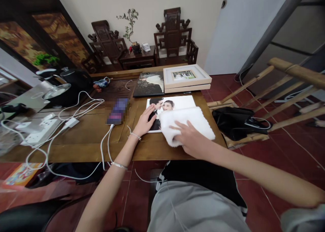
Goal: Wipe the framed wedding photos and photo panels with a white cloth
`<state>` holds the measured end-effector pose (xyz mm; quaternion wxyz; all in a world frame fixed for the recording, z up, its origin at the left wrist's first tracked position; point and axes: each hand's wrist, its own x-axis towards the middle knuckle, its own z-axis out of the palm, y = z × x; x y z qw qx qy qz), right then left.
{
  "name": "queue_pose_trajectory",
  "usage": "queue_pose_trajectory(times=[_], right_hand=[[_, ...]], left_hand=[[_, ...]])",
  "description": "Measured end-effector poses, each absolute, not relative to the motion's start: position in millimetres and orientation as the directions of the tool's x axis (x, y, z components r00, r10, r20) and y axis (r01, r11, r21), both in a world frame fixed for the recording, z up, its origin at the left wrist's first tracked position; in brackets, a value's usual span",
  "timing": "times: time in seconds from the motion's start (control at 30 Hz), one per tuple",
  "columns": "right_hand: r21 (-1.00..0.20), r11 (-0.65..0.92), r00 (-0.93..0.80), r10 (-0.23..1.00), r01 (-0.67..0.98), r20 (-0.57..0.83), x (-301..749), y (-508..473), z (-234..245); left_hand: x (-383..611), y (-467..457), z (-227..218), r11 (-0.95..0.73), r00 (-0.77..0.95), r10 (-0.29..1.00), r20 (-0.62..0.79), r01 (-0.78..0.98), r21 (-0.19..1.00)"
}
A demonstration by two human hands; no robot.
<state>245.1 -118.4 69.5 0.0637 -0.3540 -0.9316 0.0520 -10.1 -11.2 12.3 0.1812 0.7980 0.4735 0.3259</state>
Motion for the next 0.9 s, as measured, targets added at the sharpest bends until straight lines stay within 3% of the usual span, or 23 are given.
queue_pose_trajectory(times=[0.2,0.43,0.63,0.9], right_hand=[[-0.141,0.764,-0.767,0.640,0.629,0.046,242,-131,70],[-0.179,0.692,-0.696,0.716,0.699,0.055,233,-46,88],[-0.320,0.660,-0.687,0.725,0.679,0.037,217,38,107],[-0.312,0.605,-0.631,0.775,0.733,0.021,206,58,114]], left_hand=[[-10,-11,12,-0.476,0.343,0.879,0.330,0.647,0.596],[-13,-7,8,-0.484,0.356,0.875,0.328,0.627,0.611],[-16,-3,4,-0.505,0.358,0.863,0.355,0.598,0.623],[-19,-1,1,-0.511,0.366,0.859,0.357,0.584,0.630]])
